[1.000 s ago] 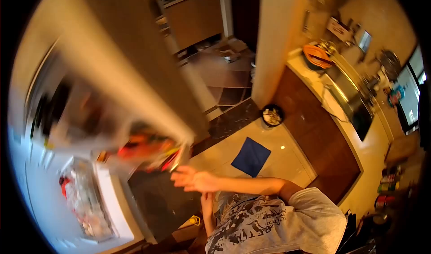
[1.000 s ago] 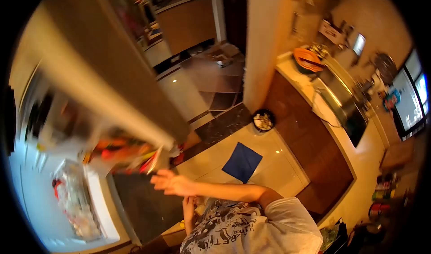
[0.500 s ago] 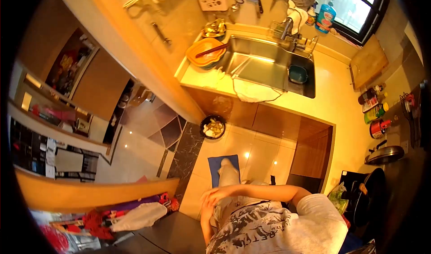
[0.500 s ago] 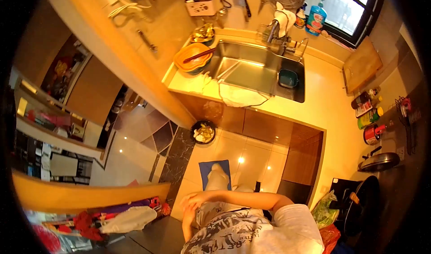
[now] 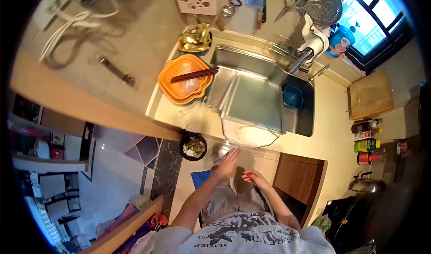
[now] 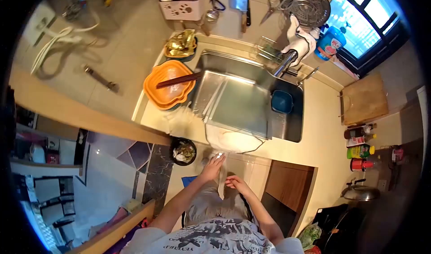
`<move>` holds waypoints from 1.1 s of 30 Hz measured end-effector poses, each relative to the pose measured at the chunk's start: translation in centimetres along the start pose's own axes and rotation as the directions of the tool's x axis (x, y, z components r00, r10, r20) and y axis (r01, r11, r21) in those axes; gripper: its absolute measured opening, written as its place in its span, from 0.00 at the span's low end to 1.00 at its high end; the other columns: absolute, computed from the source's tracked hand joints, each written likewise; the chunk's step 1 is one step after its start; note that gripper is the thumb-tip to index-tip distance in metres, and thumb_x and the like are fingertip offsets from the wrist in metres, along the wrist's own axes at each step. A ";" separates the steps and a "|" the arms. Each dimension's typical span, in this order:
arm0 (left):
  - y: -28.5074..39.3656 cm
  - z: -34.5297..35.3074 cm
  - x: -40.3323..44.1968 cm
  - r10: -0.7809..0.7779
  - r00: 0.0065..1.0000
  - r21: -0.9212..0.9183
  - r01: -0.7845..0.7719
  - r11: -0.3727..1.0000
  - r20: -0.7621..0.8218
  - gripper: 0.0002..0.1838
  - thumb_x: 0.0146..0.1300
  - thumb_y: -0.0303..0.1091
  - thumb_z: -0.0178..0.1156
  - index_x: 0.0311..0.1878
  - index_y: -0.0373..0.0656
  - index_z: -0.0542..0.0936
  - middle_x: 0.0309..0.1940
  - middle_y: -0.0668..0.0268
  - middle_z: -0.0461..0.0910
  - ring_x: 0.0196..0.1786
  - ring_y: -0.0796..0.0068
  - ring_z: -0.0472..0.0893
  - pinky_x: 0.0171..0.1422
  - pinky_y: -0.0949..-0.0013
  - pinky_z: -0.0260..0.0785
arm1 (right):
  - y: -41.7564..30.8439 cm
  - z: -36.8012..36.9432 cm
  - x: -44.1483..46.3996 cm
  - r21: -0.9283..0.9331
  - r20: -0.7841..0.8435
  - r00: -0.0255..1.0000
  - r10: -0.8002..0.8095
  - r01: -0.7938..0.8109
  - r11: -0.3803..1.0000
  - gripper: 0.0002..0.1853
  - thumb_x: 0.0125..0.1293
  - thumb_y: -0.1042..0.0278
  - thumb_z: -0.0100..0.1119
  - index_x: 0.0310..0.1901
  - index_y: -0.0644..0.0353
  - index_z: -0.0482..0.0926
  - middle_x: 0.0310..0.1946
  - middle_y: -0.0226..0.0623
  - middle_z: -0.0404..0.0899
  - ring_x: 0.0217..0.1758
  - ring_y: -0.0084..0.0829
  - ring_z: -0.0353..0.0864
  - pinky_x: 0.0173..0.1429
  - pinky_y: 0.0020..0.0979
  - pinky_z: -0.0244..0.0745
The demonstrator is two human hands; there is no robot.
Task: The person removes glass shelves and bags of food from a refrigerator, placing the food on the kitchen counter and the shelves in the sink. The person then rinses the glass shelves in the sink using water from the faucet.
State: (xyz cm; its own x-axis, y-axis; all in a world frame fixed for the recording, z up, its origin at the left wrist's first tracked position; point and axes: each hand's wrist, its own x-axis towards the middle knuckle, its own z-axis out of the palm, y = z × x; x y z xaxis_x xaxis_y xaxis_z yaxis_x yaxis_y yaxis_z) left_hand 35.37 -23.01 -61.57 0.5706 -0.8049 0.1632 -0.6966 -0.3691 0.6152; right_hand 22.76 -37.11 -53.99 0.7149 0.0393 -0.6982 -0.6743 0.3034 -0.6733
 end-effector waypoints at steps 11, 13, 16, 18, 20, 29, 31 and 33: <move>0.6 5.9 6.5 -0.301 0.942 0.171 0.275 0.946 0.148 0.12 0.44 0.33 0.53 0.33 0.40 0.77 0.34 0.55 0.76 0.45 0.58 0.72 0.55 0.57 0.54 | 5.1 -7.2 -2.3 -0.012 -0.067 0.981 0.183 -0.184 0.983 0.12 0.64 0.67 0.38 0.46 0.61 0.67 0.37 0.34 0.74 0.36 0.23 0.73 0.42 0.24 0.69; 1.2 5.5 6.0 -0.394 0.886 0.143 0.368 0.919 0.244 0.13 0.44 0.34 0.54 0.35 0.39 0.75 0.34 0.56 0.74 0.46 0.60 0.71 0.58 0.55 0.52 | 5.0 -8.7 -1.8 -0.084 -0.004 0.988 0.151 -0.151 0.985 0.12 0.64 0.69 0.38 0.47 0.59 0.68 0.37 0.33 0.75 0.39 0.24 0.73 0.46 0.24 0.67; 3.3 4.6 4.0 -0.198 0.942 0.141 0.242 0.960 -0.269 0.14 0.44 0.35 0.55 0.34 0.39 0.72 0.35 0.57 0.71 0.50 0.62 0.68 0.62 0.54 0.48 | 5.1 -10.9 -1.3 -0.165 0.017 0.973 0.232 -0.226 0.960 0.12 0.64 0.68 0.38 0.46 0.60 0.68 0.38 0.33 0.74 0.40 0.25 0.73 0.47 0.25 0.66; 4.9 4.0 2.8 -0.261 0.918 0.103 0.303 0.947 -0.300 0.14 0.45 0.36 0.56 0.34 0.39 0.71 0.37 0.58 0.70 0.52 0.63 0.66 0.63 0.54 0.47 | 7.5 -13.3 0.0 -0.229 0.031 0.968 0.250 -0.236 0.944 0.12 0.63 0.67 0.39 0.45 0.60 0.69 0.38 0.34 0.74 0.39 0.25 0.73 0.46 0.25 0.66; 5.8 4.9 0.7 -0.329 0.888 0.057 0.365 0.929 -0.321 0.14 0.45 0.36 0.56 0.35 0.39 0.70 0.39 0.59 0.69 0.54 0.64 0.64 0.64 0.54 0.46 | 8.2 -14.1 1.2 -0.242 0.016 0.938 0.346 -0.333 0.912 0.13 0.62 0.64 0.42 0.43 0.61 0.71 0.38 0.35 0.75 0.39 0.26 0.74 0.42 0.25 0.69; 7.6 7.3 -9.9 -0.648 0.681 0.046 0.701 0.712 -0.342 0.20 0.49 0.27 0.51 0.49 0.41 0.70 0.51 0.65 0.67 0.59 0.66 0.61 0.63 0.60 0.53 | 13.8 -13.1 18.1 -0.221 0.165 0.850 0.501 -0.463 0.858 0.11 0.58 0.62 0.48 0.38 0.59 0.73 0.27 0.36 0.75 0.27 0.28 0.75 0.32 0.26 0.71; 7.5 8.9 -12.3 -0.653 0.640 -0.001 0.714 0.700 -0.405 0.23 0.48 0.24 0.51 0.52 0.41 0.69 0.53 0.66 0.66 0.58 0.62 0.63 0.61 0.60 0.55 | 16.3 -12.2 24.1 -0.263 0.319 0.855 0.408 -0.334 0.905 0.08 0.55 0.66 0.49 0.35 0.59 0.72 0.22 0.36 0.73 0.24 0.29 0.74 0.28 0.26 0.70; 7.5 9.7 -13.7 -0.676 0.508 -0.117 0.747 0.654 -0.534 0.22 0.50 0.19 0.49 0.52 0.36 0.68 0.54 0.57 0.64 0.58 0.48 0.61 0.60 0.54 0.55 | 15.9 -9.3 28.8 -0.418 0.348 0.892 0.287 -0.127 0.900 0.04 0.54 0.70 0.48 0.31 0.58 0.71 0.19 0.36 0.71 0.22 0.29 0.73 0.23 0.28 0.69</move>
State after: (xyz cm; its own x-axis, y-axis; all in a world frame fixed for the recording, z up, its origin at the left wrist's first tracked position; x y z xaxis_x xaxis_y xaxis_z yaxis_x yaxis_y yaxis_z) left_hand 18.13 -19.26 -66.72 0.9929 0.0886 0.0788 0.0215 -0.7882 0.6150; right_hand 30.88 -40.06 -87.05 0.5086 0.4538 -0.7317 -0.7747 -0.1296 -0.6189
